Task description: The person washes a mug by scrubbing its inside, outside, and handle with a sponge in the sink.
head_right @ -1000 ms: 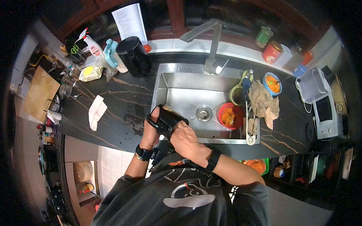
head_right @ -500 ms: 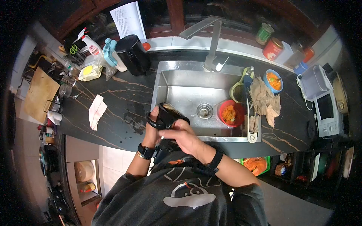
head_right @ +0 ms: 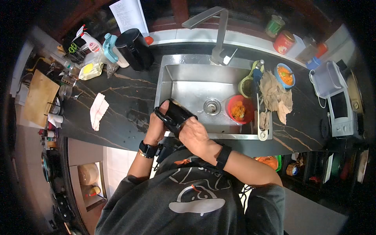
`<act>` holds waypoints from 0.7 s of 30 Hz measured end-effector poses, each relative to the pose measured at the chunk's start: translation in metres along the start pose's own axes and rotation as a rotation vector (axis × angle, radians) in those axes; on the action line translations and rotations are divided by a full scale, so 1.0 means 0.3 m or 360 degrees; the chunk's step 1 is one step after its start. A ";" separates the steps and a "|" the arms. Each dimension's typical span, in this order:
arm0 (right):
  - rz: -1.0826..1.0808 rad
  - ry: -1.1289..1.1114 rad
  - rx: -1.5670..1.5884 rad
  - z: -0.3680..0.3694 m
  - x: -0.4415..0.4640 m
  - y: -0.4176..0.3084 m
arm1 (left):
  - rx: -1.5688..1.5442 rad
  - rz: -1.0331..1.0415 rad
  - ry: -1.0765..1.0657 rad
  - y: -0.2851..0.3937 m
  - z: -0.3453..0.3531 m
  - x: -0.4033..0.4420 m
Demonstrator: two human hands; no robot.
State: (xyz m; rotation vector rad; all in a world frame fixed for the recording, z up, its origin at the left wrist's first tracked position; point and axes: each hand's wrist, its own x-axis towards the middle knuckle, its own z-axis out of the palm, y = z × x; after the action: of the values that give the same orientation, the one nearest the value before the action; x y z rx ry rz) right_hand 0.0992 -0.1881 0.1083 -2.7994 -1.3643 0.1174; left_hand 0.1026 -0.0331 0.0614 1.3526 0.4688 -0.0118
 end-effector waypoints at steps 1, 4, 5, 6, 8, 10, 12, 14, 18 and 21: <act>-0.0029 -0.0098 -0.0193 -0.024 0.006 -0.002 | -0.0073 -0.0047 -0.0005 0.003 -0.006 0.002; -0.0039 -0.0146 0.0209 -0.029 0.029 0.019 | -0.0184 -0.0045 -0.0004 0.019 -0.004 -0.011; -0.0108 -0.0327 0.0213 -0.045 0.032 0.021 | -0.0184 -0.0045 -0.0003 0.020 -0.005 -0.015; -0.0107 -0.0327 0.0213 -0.036 0.025 0.022 | -0.0185 -0.0045 -0.0003 0.008 -0.008 -0.018; -0.0054 -0.0191 0.0763 -0.013 0.007 0.027 | -0.0240 -0.0069 -0.0147 -0.025 -0.017 -0.023; 0.0001 -0.0260 0.1041 -0.064 -0.001 0.020 | -0.0298 -0.0070 -0.0149 -0.015 -0.012 -0.040; 0.0064 -0.0339 0.1323 -0.057 -0.010 0.008 | -0.0375 -0.0036 -0.0188 -0.006 -0.014 -0.045; -0.0104 0.0063 0.0879 0.017 -0.013 -0.011 | -0.0397 -0.0057 -0.0176 -0.010 -0.018 -0.038; -0.0113 0.0360 0.0619 0.054 0.009 -0.006 | -0.0292 -0.0022 -0.0126 -0.034 -0.035 -0.028; -0.0001 0.0043 0.0589 0.034 -0.007 0.000 | -0.0173 -0.0028 -0.0116 -0.045 -0.025 -0.032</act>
State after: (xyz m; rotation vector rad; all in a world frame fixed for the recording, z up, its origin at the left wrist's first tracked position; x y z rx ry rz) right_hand 0.0970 -0.1899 0.0982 -2.4842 -1.1937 0.2977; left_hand 0.0879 -0.0318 0.0508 1.2372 0.4144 -0.0492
